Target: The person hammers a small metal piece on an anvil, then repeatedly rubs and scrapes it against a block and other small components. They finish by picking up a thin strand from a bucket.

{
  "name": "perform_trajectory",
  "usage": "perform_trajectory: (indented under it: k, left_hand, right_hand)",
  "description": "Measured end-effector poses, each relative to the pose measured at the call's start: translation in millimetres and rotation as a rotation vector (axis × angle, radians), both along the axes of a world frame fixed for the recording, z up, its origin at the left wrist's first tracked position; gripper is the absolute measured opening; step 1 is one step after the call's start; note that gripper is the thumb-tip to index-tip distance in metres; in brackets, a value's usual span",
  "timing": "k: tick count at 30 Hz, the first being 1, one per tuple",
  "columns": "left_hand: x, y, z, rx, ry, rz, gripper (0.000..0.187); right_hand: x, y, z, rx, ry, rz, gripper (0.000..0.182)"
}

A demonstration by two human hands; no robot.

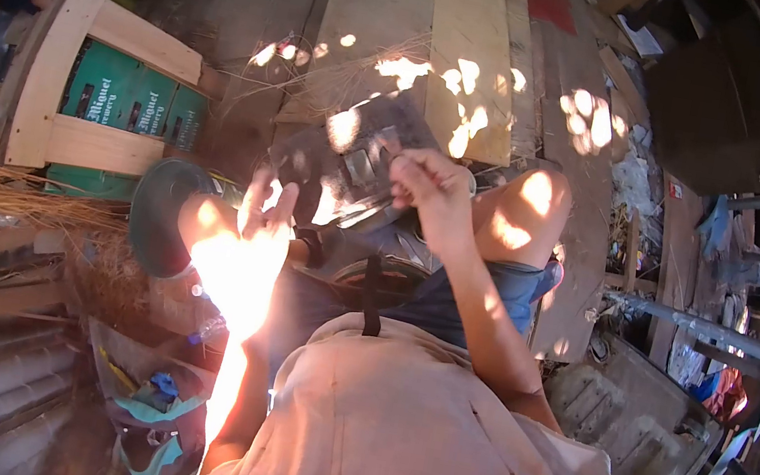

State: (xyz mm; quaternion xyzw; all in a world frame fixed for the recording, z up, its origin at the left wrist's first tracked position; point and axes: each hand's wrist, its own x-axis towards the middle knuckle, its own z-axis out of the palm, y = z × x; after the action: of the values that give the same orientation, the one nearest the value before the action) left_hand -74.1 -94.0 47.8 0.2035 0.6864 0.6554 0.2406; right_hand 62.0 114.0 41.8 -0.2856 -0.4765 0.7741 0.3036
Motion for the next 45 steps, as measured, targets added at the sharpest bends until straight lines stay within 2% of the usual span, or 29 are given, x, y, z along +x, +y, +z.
perform_trajectory:
  k: [1,2,3,5,8,11,13,15,16,17,19,20,24,26,30,33,39,45]
  left_hand:
    - [-11.4,44.0,2.2,0.01,0.021,0.005,0.033]
    - [-13.9,40.5,9.0,0.02,0.044,0.014,0.032]
    - [-11.5,37.0,22.7,0.159,-0.175,-0.035,0.029]
    - [-0.3,30.2,56.4,0.251,-0.118,-0.095,0.027]
    - [11.3,11.2,86.1,0.359,-0.266,-0.123,0.029]
    - [20.4,0.7,93.0,0.45,-0.158,-0.073,0.024]
    - [21.5,-8.4,89.3,0.437,-0.176,-0.033,0.022]
    - [23.7,-9.0,84.5,0.554,-0.034,0.075,0.019]
    - [26.8,-12.5,84.9,0.459,0.09,0.137,0.016]
    - [32.6,-13.0,91.9,0.457,0.092,0.137,0.016]
    - [44.8,-9.5,105.9,0.519,0.073,0.154,0.017]
    - [45.2,-5.5,104.1,0.492,0.121,0.276,0.023]
    - [43.9,-10.6,112.9,0.461,0.106,0.243,0.026]
    - [42.9,-8.5,112.1,0.428,0.099,0.325,0.028]
    - [38.2,-7.8,104.6,0.488,0.091,0.353,0.029]
    - [34.5,-10.7,100.5,0.446,0.192,0.328,0.03]
    - [42.1,-5.5,108.7,0.469,0.141,0.344,0.026]
    - [35.8,-1.7,101.9,0.465,0.205,0.351,0.027]
  right_hand:
    - [-2.8,-13.5,17.3,-0.04,0.059,0.075,0.015]
    - [-7.0,-25.1,31.6,-0.027,0.095,0.11,0.015]
    - [-10.0,-33.4,39.8,0.006,0.091,0.171,0.017]
    - [-17.0,-52.2,60.1,0.01,0.096,0.213,0.017]
    - [-20.7,-73.1,68.0,0.064,0.137,0.247,0.015]
    - [-18.3,-86.1,75.7,0.101,0.13,0.344,0.014]
    - [-13.0,-95.6,85.1,0.092,0.117,0.381,0.013]
    - [-9.7,-107.0,91.7,-0.024,0.286,0.401,0.014]
    - [-10.3,-116.0,93.6,-0.061,0.364,0.387,0.015]
    - [-8.9,-120.8,97.3,-0.063,0.366,0.387,0.015]
    - [-4.9,-126.6,109.2,0.059,0.232,0.413,0.014]
    - [-4.9,-128.1,114.2,0.024,0.27,0.447,0.011]
    - [-11.0,-137.0,119.2,-0.036,0.343,0.463,0.014]
    - [-13.1,-138.8,118.9,-0.005,0.33,0.459,0.014]
    - [-15.2,-139.5,120.3,-0.019,0.318,0.469,0.014]
    - [-17.5,-137.2,118.8,-0.053,0.334,0.504,0.014]
    - [-19.5,-138.1,111.2,-0.044,0.37,0.465,0.014]
    - [-20.1,-136.2,108.8,0.042,0.361,0.441,0.015]
